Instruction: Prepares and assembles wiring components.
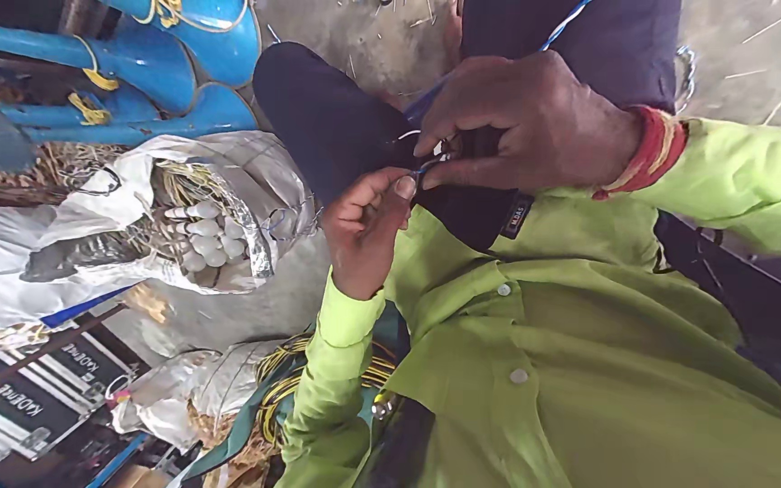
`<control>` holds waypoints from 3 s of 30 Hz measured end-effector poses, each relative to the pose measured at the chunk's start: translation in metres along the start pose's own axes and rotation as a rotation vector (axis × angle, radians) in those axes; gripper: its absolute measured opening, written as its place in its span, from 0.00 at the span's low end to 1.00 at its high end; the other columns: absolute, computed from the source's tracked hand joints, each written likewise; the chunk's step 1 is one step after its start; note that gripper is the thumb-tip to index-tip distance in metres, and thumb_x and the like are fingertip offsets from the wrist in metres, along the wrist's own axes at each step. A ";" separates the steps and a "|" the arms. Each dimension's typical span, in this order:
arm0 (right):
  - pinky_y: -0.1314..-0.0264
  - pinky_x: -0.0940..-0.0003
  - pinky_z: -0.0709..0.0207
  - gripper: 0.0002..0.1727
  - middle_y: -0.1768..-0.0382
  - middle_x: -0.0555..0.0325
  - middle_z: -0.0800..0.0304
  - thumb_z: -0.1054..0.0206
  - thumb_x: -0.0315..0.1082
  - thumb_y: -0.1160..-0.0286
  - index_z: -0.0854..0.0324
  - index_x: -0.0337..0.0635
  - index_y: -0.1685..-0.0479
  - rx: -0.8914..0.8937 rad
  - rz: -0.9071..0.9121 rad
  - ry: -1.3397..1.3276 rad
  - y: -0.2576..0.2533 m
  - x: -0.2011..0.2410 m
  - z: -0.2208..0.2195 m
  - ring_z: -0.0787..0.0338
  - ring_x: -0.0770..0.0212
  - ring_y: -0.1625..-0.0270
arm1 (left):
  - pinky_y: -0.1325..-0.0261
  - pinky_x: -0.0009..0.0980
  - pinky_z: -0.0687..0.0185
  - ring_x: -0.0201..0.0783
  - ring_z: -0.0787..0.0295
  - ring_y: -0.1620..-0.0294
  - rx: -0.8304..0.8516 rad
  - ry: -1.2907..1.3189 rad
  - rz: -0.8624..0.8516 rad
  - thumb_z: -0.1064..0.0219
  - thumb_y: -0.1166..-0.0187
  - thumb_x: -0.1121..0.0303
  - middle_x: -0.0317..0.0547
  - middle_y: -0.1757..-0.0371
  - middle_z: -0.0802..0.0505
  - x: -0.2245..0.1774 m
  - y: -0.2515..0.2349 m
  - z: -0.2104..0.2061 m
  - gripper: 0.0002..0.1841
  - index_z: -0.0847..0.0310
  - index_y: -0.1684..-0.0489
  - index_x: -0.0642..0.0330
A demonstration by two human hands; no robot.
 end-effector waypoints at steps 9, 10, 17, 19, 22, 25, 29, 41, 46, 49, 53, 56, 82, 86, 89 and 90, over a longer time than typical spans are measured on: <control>0.39 0.68 0.22 0.14 0.58 0.57 0.04 0.34 0.39 0.17 0.07 0.43 0.46 0.077 0.088 0.053 -0.010 0.011 -0.003 0.10 0.63 0.50 | 0.67 0.25 0.15 0.25 0.15 0.72 -0.016 -0.003 -0.011 0.33 0.20 0.77 0.35 0.66 0.07 0.002 -0.001 0.001 0.06 0.10 0.54 0.67; 0.40 0.66 0.23 0.13 0.60 0.57 0.04 0.35 0.38 0.16 0.05 0.44 0.52 0.092 0.119 0.083 -0.012 0.013 -0.004 0.10 0.61 0.51 | 0.68 0.24 0.15 0.25 0.15 0.72 -0.013 -0.010 0.004 0.33 0.20 0.77 0.35 0.67 0.08 0.002 -0.001 0.001 0.06 0.10 0.54 0.66; 0.47 0.60 0.21 0.14 0.65 0.53 0.07 0.42 0.34 0.15 0.11 0.40 0.60 0.054 0.077 0.200 -0.012 0.019 -0.008 0.10 0.54 0.54 | 0.67 0.21 0.16 0.24 0.16 0.72 0.007 0.072 0.148 0.35 0.16 0.74 0.34 0.67 0.08 0.006 0.002 -0.001 0.07 0.10 0.51 0.62; 0.52 0.66 0.20 0.14 0.65 0.54 0.10 0.43 0.35 0.13 0.12 0.39 0.57 0.039 -0.023 0.145 -0.012 0.016 -0.006 0.11 0.61 0.58 | 0.67 0.25 0.15 0.27 0.15 0.73 -0.028 0.142 0.150 0.36 0.18 0.77 0.37 0.70 0.08 0.010 -0.003 -0.001 0.07 0.10 0.55 0.66; 0.55 0.73 0.21 0.15 0.63 0.57 0.12 0.45 0.37 0.11 0.13 0.40 0.54 0.041 -0.123 0.103 -0.010 0.012 -0.005 0.14 0.68 0.60 | 0.66 0.25 0.14 0.26 0.14 0.72 -0.022 0.158 0.146 0.37 0.18 0.77 0.36 0.69 0.08 0.012 -0.004 -0.001 0.07 0.11 0.54 0.65; 0.45 0.71 0.22 0.16 0.57 0.54 0.10 0.46 0.35 0.09 0.12 0.38 0.48 -0.012 -0.126 0.089 -0.009 0.010 -0.002 0.13 0.65 0.52 | 0.65 0.25 0.14 0.27 0.14 0.71 -0.021 0.166 0.151 0.37 0.17 0.77 0.36 0.68 0.08 0.012 -0.004 -0.001 0.08 0.11 0.54 0.65; 0.40 0.75 0.18 0.17 0.47 0.54 0.09 0.46 0.34 0.10 0.15 0.36 0.39 -0.123 -0.165 0.045 -0.010 0.007 0.014 0.12 0.70 0.45 | 0.66 0.23 0.15 0.25 0.15 0.72 -0.028 0.138 0.162 0.37 0.17 0.77 0.34 0.68 0.08 0.011 0.001 0.002 0.08 0.11 0.51 0.65; 0.35 0.58 0.25 0.09 0.56 0.53 0.07 0.29 0.39 0.21 0.06 0.47 0.55 -0.050 0.070 0.232 -0.003 0.015 -0.002 0.14 0.51 0.42 | 0.66 0.20 0.16 0.24 0.16 0.72 -0.009 0.131 0.155 0.37 0.15 0.75 0.32 0.68 0.09 0.004 0.005 0.007 0.09 0.10 0.48 0.59; 0.35 0.56 0.26 0.11 0.53 0.53 0.06 0.30 0.41 0.20 0.06 0.48 0.52 -0.027 0.073 0.225 -0.005 0.015 -0.004 0.13 0.51 0.41 | 0.66 0.21 0.15 0.24 0.15 0.72 -0.023 0.153 0.152 0.36 0.16 0.75 0.34 0.67 0.08 0.003 0.004 0.008 0.08 0.10 0.50 0.61; 0.36 0.55 0.27 0.15 0.51 0.53 0.09 0.32 0.44 0.19 0.07 0.49 0.45 0.008 0.062 0.228 -0.008 0.015 -0.007 0.17 0.50 0.40 | 0.65 0.21 0.15 0.24 0.15 0.72 -0.018 0.162 0.143 0.35 0.17 0.76 0.35 0.66 0.08 0.003 0.004 0.008 0.08 0.10 0.50 0.61; 0.31 0.45 0.29 0.19 0.39 0.49 0.12 0.42 0.45 0.12 0.08 0.49 0.43 0.139 0.021 0.199 -0.010 0.009 -0.011 0.21 0.43 0.30 | 0.63 0.20 0.16 0.23 0.15 0.68 0.017 0.082 0.084 0.34 0.17 0.74 0.33 0.62 0.07 0.000 0.002 0.010 0.08 0.10 0.49 0.60; 0.26 0.54 0.30 0.15 0.45 0.53 0.09 0.38 0.42 0.15 0.08 0.46 0.54 0.124 -0.022 0.122 -0.012 0.007 -0.008 0.17 0.50 0.33 | 0.59 0.21 0.14 0.23 0.13 0.65 0.028 -0.010 0.050 0.34 0.17 0.74 0.33 0.59 0.07 -0.002 0.002 0.011 0.08 0.10 0.48 0.61; 0.50 0.81 0.17 0.11 0.58 0.57 0.10 0.36 0.32 0.14 0.14 0.30 0.52 -0.144 -0.046 -0.140 -0.036 0.014 0.027 0.13 0.77 0.55 | 0.62 0.22 0.12 0.26 0.11 0.68 0.294 0.292 0.294 0.36 0.16 0.71 0.38 0.63 0.05 0.002 -0.015 0.010 0.09 0.08 0.52 0.60; 0.44 0.74 0.11 0.14 0.50 0.53 0.08 0.36 0.29 0.15 0.19 0.26 0.41 -0.106 -0.120 -0.244 -0.036 0.015 0.033 0.08 0.70 0.50 | 0.64 0.20 0.15 0.23 0.13 0.69 0.174 0.192 0.159 0.32 0.21 0.75 0.34 0.64 0.05 -0.016 -0.021 0.025 0.07 0.09 0.53 0.61; 0.40 0.73 0.13 0.20 0.42 0.54 0.10 0.44 0.33 0.10 0.28 0.31 0.26 0.048 -0.235 -0.216 -0.035 0.020 0.036 0.09 0.70 0.44 | 0.67 0.18 0.17 0.20 0.14 0.71 0.077 0.012 0.040 0.29 0.25 0.76 0.32 0.66 0.06 -0.041 -0.022 0.031 0.07 0.10 0.54 0.64; 0.46 0.75 0.13 0.20 0.46 0.56 0.09 0.44 0.34 0.09 0.26 0.33 0.26 0.102 -0.253 -0.203 -0.035 0.020 0.036 0.09 0.71 0.50 | 0.63 0.17 0.15 0.20 0.13 0.68 0.051 -0.085 -0.023 0.28 0.25 0.76 0.33 0.64 0.05 -0.050 -0.020 0.033 0.07 0.10 0.54 0.65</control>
Point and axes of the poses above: each hand's wrist, its own y-axis away from the middle knuckle, its own z-axis out of the back of the hand, x = y × z, the point moved 6 cm from there along -y, towards the middle knuckle
